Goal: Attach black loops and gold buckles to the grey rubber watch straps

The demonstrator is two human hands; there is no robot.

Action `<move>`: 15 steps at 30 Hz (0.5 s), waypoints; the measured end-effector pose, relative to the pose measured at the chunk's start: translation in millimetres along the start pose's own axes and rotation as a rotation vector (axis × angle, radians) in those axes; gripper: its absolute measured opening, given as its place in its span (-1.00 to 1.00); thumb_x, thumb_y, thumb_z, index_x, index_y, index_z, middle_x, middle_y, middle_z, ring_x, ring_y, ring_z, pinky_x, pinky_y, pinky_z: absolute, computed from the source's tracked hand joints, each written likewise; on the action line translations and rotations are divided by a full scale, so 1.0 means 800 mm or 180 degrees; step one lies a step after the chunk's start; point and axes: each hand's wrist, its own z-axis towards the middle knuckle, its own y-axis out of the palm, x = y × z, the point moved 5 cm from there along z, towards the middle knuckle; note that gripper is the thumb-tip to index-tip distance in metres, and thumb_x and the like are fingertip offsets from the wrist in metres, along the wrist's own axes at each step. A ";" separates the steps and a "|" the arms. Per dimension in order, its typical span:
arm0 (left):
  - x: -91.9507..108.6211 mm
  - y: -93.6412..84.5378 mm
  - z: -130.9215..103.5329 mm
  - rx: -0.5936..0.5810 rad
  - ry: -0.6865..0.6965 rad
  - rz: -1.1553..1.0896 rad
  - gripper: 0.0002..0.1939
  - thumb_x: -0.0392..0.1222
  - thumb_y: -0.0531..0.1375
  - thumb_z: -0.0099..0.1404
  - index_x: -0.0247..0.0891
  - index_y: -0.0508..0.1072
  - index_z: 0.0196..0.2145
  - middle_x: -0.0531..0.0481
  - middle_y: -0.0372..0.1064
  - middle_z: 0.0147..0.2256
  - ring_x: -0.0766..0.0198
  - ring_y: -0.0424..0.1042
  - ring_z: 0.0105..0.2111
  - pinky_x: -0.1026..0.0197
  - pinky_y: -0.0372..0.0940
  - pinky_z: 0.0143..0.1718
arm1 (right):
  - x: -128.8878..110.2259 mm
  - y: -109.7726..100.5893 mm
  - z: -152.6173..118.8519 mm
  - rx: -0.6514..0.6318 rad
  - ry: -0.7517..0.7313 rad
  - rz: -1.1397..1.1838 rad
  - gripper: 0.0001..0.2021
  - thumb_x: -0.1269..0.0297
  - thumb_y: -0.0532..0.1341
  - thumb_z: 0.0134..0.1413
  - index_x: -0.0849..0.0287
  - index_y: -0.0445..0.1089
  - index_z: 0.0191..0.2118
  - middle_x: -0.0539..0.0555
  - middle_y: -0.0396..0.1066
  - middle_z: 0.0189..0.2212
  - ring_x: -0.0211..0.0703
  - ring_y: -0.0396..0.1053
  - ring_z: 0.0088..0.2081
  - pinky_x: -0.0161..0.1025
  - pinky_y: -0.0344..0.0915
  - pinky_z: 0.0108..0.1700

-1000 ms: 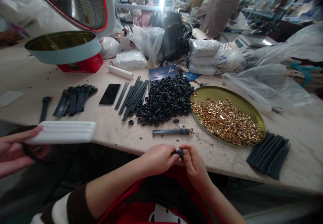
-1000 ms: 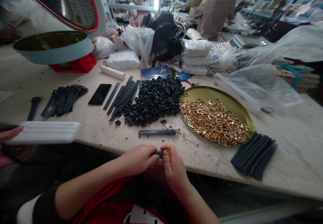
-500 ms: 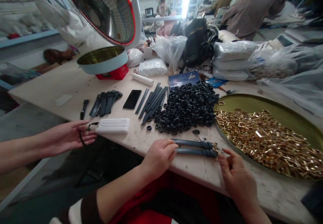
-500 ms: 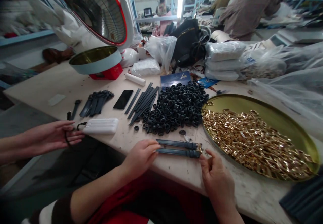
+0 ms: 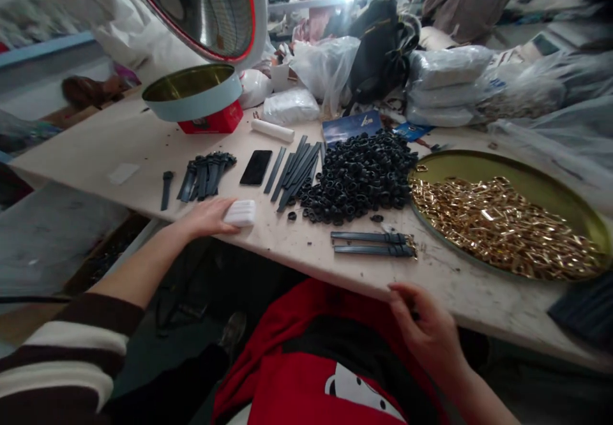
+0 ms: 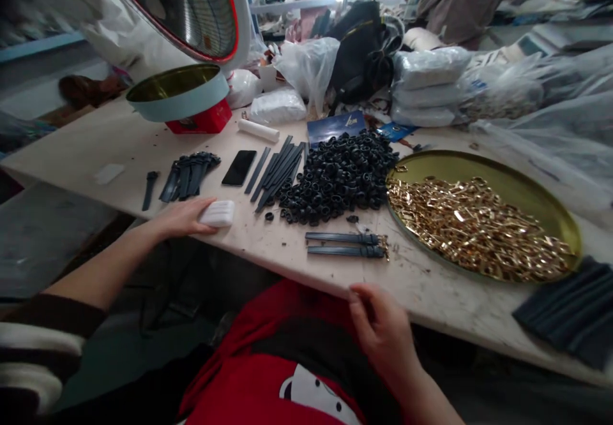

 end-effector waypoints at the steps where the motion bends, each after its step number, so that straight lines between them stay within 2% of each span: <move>1: 0.003 0.002 -0.002 0.0060 0.0031 -0.0011 -0.25 0.13 0.17 -0.04 -0.33 0.17 0.06 -0.17 0.24 0.00 -0.04 0.23 -0.05 0.11 0.11 -0.05 | -0.015 0.017 -0.011 -0.0537 -0.0005 0.0197 -0.82 0.21 0.04 0.09 0.14 0.32 -0.29 0.08 0.39 -0.42 -0.16 0.34 -0.39 -0.26 0.27 -0.33; 3: 0.008 0.005 -0.009 0.0216 -0.0003 -0.0133 -0.28 0.15 0.14 -0.01 -0.34 0.20 0.02 -0.12 0.28 -0.08 0.00 0.26 -0.10 0.13 0.14 -0.08 | -0.039 0.048 -0.035 -0.1575 0.0064 0.0393 -0.84 0.25 0.10 0.04 0.13 0.31 -0.24 0.05 0.39 -0.39 -0.18 0.34 -0.38 -0.28 0.28 -0.34; 5: 0.014 0.006 -0.021 0.0392 -0.0066 -0.0347 -0.29 0.19 0.10 0.03 -0.38 0.19 0.01 -0.12 0.28 -0.12 0.02 0.28 -0.14 0.12 0.16 -0.12 | -0.052 0.069 -0.057 -0.2275 0.0061 0.0412 -0.69 0.23 0.22 -0.09 0.15 0.30 -0.15 0.07 0.39 -0.31 -0.13 0.34 -0.31 -0.26 0.29 -0.29; 7: 0.022 0.004 -0.034 0.0515 -0.0185 -0.0624 -0.29 0.21 0.07 0.06 -0.40 0.18 0.01 -0.14 0.27 -0.16 0.03 0.30 -0.19 0.12 0.19 -0.18 | -0.055 0.079 -0.071 -0.2562 -0.0006 0.0327 -0.57 0.17 0.29 -0.17 0.19 0.30 -0.12 0.12 0.38 -0.23 -0.05 0.34 -0.23 -0.19 0.28 -0.21; 10: 0.048 -0.006 -0.055 0.0494 -0.0322 -0.1495 -0.31 0.20 0.09 0.03 -0.35 0.20 0.00 -0.10 0.29 -0.19 0.07 0.33 -0.26 0.15 0.22 -0.25 | -0.043 0.085 -0.076 -0.2636 0.0098 0.0334 -0.71 0.15 0.18 -0.02 0.18 0.35 -0.18 0.12 0.39 -0.26 -0.08 0.35 -0.24 -0.20 0.27 -0.21; 12: 0.084 -0.011 -0.070 0.0151 -0.0069 -0.2312 -0.34 0.19 0.08 0.02 -0.30 0.22 -0.02 -0.08 0.32 -0.21 0.09 0.32 -0.26 0.19 0.23 -0.28 | -0.033 0.086 -0.073 -0.2580 0.0276 0.0448 -0.79 0.23 0.05 0.11 0.14 0.38 -0.22 0.08 0.42 -0.30 -0.15 0.37 -0.27 -0.25 0.28 -0.23; 13: 0.109 -0.010 -0.078 -0.0200 0.0126 -0.2649 -0.34 0.20 0.07 0.01 -0.30 0.24 -0.04 -0.07 0.33 -0.25 0.11 0.33 -0.29 0.21 0.23 -0.32 | -0.030 0.086 -0.072 -0.2560 0.0312 0.0467 -0.78 0.27 0.03 0.12 0.13 0.40 -0.23 0.07 0.43 -0.30 -0.16 0.38 -0.27 -0.25 0.29 -0.22; 15: 0.163 -0.004 -0.097 -0.1010 0.0451 -0.3249 -0.39 0.21 0.04 0.02 -0.31 0.29 -0.10 -0.06 0.35 -0.32 0.16 0.33 -0.36 0.26 0.22 -0.39 | -0.030 0.086 -0.072 -0.2589 0.0238 0.0415 -0.79 0.34 0.11 0.04 0.13 0.41 -0.20 0.08 0.45 -0.26 -0.12 0.39 -0.22 -0.23 0.29 -0.18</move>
